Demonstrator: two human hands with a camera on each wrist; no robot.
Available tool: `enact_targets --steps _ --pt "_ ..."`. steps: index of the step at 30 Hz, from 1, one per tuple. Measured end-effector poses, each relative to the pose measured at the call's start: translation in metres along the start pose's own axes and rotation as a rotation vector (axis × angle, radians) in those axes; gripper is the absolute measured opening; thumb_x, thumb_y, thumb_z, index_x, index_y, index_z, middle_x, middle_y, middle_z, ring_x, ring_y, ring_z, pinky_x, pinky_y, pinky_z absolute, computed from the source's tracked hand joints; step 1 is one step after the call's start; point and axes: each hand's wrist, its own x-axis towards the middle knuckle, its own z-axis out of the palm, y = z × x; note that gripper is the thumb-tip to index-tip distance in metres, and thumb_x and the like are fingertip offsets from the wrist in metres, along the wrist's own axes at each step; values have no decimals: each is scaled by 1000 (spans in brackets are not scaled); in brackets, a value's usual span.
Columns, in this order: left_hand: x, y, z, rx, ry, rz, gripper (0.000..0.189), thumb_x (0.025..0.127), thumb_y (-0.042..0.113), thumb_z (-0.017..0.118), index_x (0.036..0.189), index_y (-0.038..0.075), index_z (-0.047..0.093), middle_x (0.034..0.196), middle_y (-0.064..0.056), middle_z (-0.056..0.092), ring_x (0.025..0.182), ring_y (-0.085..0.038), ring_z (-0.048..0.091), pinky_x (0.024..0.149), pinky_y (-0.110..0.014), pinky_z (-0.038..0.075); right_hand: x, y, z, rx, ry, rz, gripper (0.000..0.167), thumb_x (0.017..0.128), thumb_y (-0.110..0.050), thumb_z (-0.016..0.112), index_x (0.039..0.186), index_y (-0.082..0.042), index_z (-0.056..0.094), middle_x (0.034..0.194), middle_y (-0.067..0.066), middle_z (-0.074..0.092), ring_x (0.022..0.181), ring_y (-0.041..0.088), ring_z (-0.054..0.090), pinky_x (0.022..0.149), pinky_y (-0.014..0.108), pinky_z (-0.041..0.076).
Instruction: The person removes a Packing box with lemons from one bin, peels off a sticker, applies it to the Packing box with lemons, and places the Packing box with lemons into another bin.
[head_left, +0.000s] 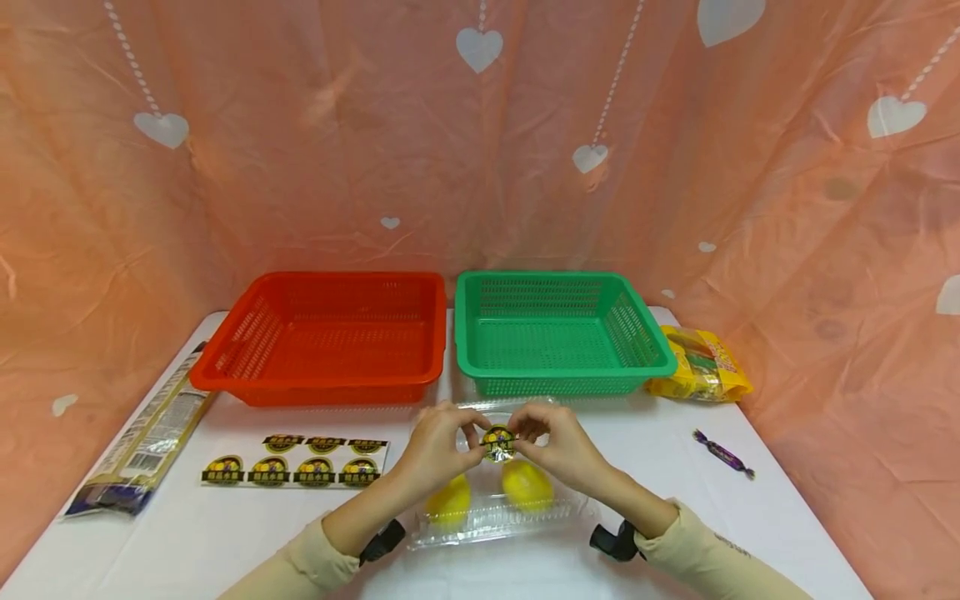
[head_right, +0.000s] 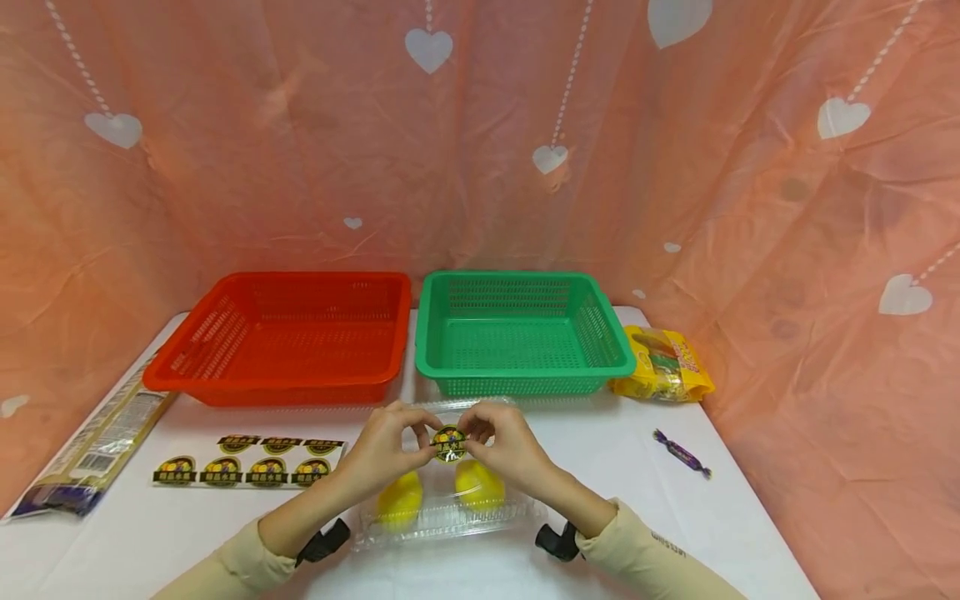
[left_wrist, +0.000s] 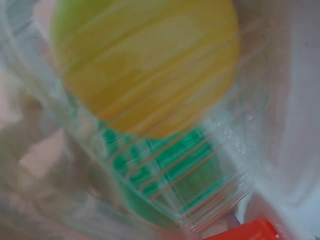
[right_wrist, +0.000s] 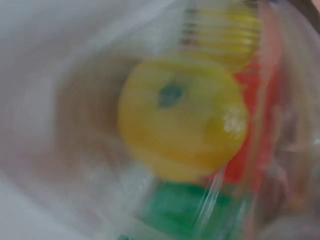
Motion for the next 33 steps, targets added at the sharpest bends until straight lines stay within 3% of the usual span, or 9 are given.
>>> enact_targets --steps 4,7,11,16,20,27,33 --pt "0 -1 3 47 34 23 23 72 4 85 92 8 74 66 9 61 85 -16 54 84 -42 37 0 0 0 -237 27 -96 29 75 4 82 100 -6 70 96 0 67 88 18 57 77 35 52" --pt "-1 -1 4 101 60 50 24 71 11 88 91 9 74 78 3 64 90 -20 52 83 -42 38 -1 2 -1 -339 34 -99 41 73 -7 88 110 -6 69 110 2 63 105 23 54 89 45 46" --pt "-1 -3 4 171 57 63 40 73 24 89 106 9 72 110 -9 62 108 -30 51 92 -53 38 0 7 -5 -405 23 -65 59 73 -23 90 123 -4 65 125 9 58 119 30 50 96 58 39" --pt "4 -9 3 277 -36 35 69 81 42 81 137 9 57 135 -14 56 123 -35 50 100 -58 34 4 13 -7 -380 -55 54 77 79 -36 84 140 -2 53 137 17 53 128 37 46 100 63 40" --pt "11 -17 3 349 -103 18 74 84 52 73 140 7 55 131 -12 61 118 -32 54 92 -51 40 7 18 -8 -369 -86 139 86 78 -42 83 143 3 48 136 20 53 124 37 47 97 61 45" --pt "18 -25 1 331 -102 -32 60 80 57 76 121 16 63 112 -1 68 98 -24 61 78 -40 44 13 26 -5 -306 -34 170 63 75 -35 87 123 -3 62 121 10 58 109 26 46 92 51 46" --pt "23 -28 3 338 -93 -18 54 80 57 76 114 18 63 92 5 65 86 -19 59 72 -36 41 18 30 0 -325 49 153 52 69 -32 92 105 -6 64 108 7 64 97 23 47 84 41 43"
